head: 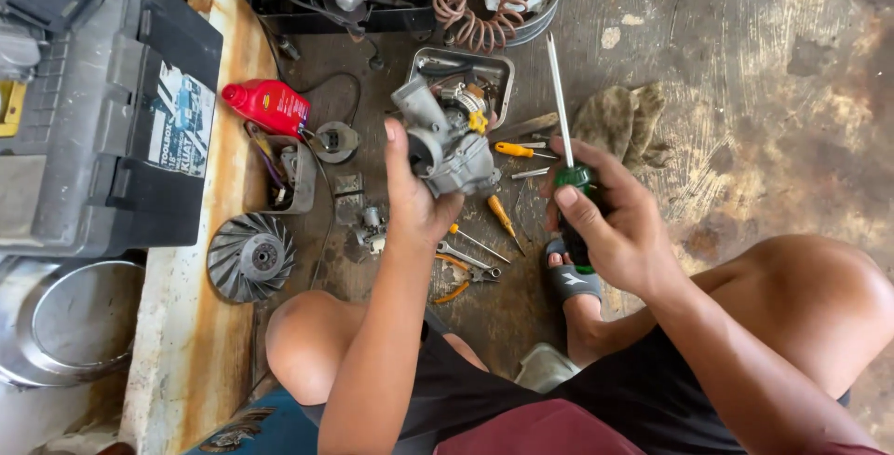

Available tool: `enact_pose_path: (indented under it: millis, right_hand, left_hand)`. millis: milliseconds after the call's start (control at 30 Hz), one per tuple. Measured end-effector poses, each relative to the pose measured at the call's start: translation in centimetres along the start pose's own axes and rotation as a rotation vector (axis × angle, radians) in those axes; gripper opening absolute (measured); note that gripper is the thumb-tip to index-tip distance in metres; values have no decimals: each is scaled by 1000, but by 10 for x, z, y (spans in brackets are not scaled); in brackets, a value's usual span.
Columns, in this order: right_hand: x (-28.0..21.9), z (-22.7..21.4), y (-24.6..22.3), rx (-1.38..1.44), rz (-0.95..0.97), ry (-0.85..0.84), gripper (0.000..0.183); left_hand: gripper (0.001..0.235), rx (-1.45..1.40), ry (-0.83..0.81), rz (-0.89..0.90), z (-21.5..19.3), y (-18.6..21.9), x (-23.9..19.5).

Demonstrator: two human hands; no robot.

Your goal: Disassembling and inspecting a motorcycle carburetor using a screwdriver

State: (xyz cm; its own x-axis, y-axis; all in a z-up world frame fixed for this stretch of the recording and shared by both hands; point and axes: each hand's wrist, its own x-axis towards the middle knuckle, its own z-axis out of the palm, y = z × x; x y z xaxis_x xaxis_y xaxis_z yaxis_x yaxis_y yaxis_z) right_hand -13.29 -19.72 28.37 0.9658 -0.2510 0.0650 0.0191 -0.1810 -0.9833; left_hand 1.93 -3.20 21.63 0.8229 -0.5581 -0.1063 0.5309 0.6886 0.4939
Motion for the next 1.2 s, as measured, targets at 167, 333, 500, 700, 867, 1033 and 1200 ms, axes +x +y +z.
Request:
enact_pose_path:
  millis: [167,333,500,700,867,1033,1200]
  right_hand:
    - [3,16,33,211,-222,-61,45]
    - [8,14,53,244,-207,-222,41]
    - [14,9,78,242,-142,-282,35]
    - [21,12,77,182,-99,-418,34]
    - [27,3,84,171,-28,-407,36]
    - [35,-5,87,232,-19,-406,35]
    - [38,0,83,166,-15,-500,34]
  left_hand:
    - [66,4,174,61,-6,-2,7]
    - [65,-98,292,107,-4,11,2]
    - [63,-143,209,66,-27,30,4]
    - [63,-94,412,68,-10,40,5]
    - [66,-54,495,61,10,43,10]
    - [69,-47,592,68,8,43,16]
    - [76,5,646,111,3,41,18]
